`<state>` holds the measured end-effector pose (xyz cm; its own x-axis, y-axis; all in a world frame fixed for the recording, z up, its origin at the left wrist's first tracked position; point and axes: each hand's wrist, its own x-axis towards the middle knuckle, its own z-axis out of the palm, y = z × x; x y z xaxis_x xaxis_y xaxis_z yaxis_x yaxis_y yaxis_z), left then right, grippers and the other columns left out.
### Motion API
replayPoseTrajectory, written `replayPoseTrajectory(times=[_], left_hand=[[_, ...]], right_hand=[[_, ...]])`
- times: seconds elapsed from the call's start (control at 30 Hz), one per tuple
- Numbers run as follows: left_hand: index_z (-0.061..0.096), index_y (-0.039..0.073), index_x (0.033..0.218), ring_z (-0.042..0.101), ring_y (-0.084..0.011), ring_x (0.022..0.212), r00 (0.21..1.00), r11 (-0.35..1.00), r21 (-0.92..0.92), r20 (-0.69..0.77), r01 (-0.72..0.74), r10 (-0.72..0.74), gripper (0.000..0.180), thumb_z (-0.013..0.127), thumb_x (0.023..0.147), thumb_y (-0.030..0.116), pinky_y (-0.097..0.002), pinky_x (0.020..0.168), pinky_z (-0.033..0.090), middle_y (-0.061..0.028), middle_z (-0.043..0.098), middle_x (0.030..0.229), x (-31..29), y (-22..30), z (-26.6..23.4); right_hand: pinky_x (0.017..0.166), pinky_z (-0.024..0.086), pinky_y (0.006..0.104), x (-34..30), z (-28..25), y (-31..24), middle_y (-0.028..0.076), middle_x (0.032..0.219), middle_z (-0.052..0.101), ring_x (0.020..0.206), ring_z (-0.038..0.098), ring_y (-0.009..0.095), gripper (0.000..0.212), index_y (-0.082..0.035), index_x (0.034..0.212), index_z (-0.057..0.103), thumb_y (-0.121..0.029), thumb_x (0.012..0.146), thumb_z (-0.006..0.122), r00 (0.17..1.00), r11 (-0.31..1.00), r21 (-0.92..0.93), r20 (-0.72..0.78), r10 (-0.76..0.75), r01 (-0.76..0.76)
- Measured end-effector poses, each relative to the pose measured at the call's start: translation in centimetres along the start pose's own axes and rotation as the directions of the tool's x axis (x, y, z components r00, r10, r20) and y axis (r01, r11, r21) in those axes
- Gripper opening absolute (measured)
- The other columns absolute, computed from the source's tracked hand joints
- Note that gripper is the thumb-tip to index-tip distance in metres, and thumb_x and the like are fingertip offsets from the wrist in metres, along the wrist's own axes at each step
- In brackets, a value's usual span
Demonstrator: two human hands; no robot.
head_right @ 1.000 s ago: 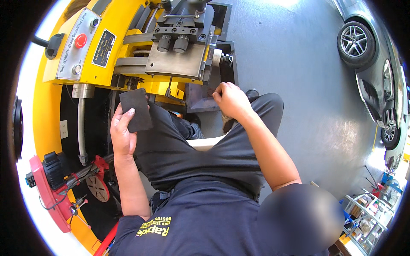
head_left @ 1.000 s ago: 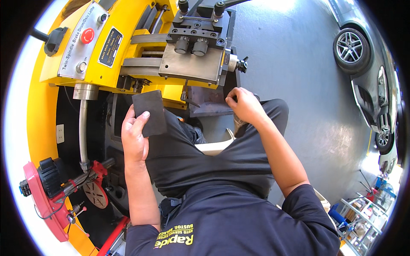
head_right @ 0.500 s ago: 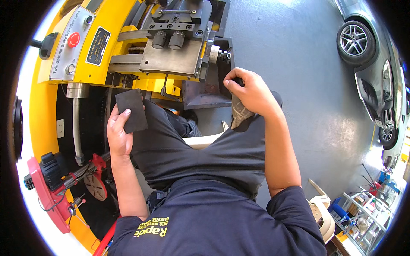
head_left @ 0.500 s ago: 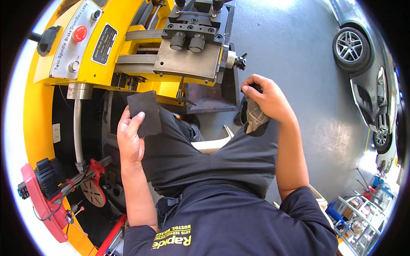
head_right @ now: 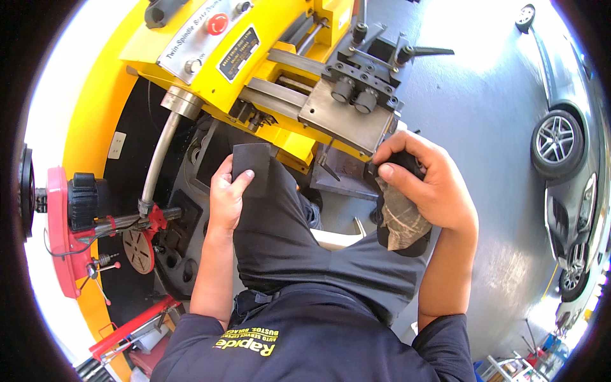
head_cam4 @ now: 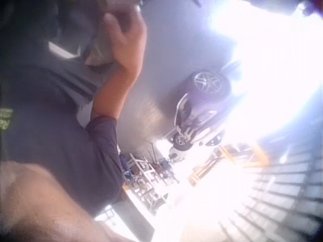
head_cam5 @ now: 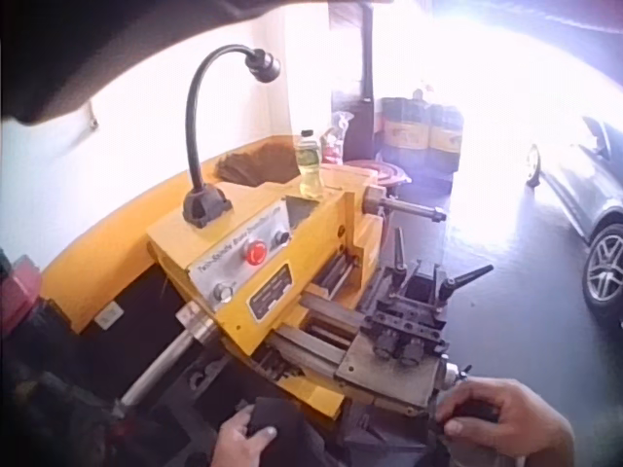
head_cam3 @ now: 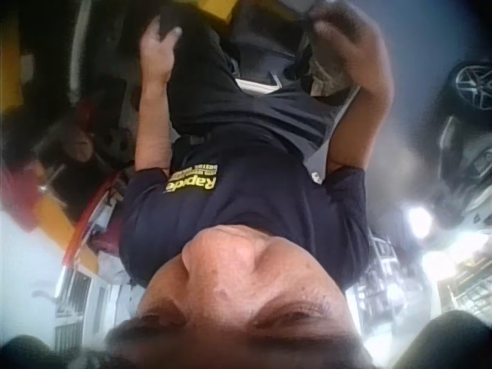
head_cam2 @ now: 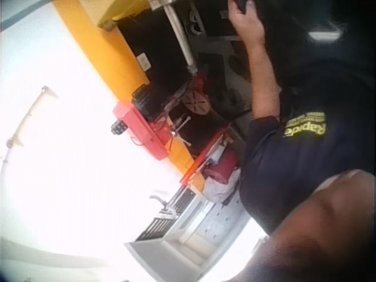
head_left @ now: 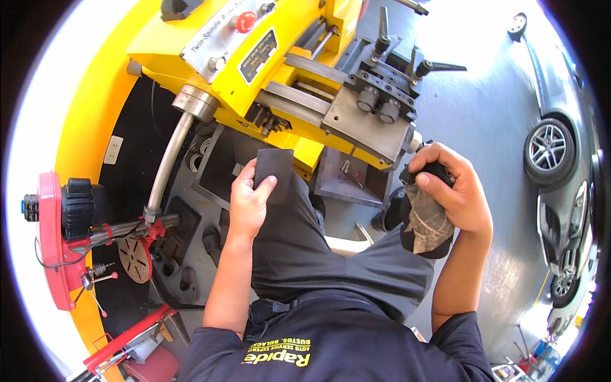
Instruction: The person sits in front of a yellow twin-spindle brake drum lathe and repeatedly rubs brake pads against the machine's metal surfaces using a cloth. The person flips the pads and wipes different sides, then places them on the machine.
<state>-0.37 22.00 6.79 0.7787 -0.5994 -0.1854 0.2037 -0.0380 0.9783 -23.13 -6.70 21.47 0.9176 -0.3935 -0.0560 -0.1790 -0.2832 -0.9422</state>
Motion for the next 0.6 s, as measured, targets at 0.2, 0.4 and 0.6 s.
replayPoseTrajectory(times=[0.2,0.4,0.6], left_hand=[[0.069,0.004,0.147,0.069,-0.0312,0.133,0.731,0.484,0.743,0.012,-0.463,0.682,0.056,0.055,0.096,-0.013,-0.0406,0.116,0.051,-0.0158,0.072,0.143,2.8,4.1,-1.4],[0.068,0.01,0.151,0.059,-0.0336,0.139,0.696,0.024,0.939,0.238,-0.344,0.677,0.052,0.057,0.101,0.005,-0.0483,0.118,0.044,-0.0112,0.061,0.157,8.5,0.5,1.8],[0.059,0.008,0.159,0.054,-0.0313,0.144,0.808,-0.147,0.979,0.2,-0.141,0.554,0.057,0.059,0.102,0.012,-0.0495,0.114,0.045,-0.0056,0.056,0.163,10.3,-1.5,2.4]], right_hand=[[0.092,0.054,0.032,6.6,2.7,-3.2,0.006,0.103,0.073,0.097,0.066,0.014,0.02,-0.002,0.117,0.072,-0.014,0.101,0.075,0.991,0.973,-0.207,-0.067,-0.12,0.104],[0.095,0.053,0.0309,12.1,5.6,-1.9,0.003,0.105,0.073,0.099,0.065,0.012,0.017,-0.002,0.116,0.072,-0.013,0.103,0.073,0.989,0.967,-0.225,-0.068,-0.134,0.115],[0.098,0.057,0.0413,14.2,7.5,1.4,0.017,0.112,0.078,0.105,0.074,0.034,0.02,-0.001,0.116,0.073,-0.014,0.101,0.073,0.976,0.917,-0.345,-0.007,-0.216,0.2]])
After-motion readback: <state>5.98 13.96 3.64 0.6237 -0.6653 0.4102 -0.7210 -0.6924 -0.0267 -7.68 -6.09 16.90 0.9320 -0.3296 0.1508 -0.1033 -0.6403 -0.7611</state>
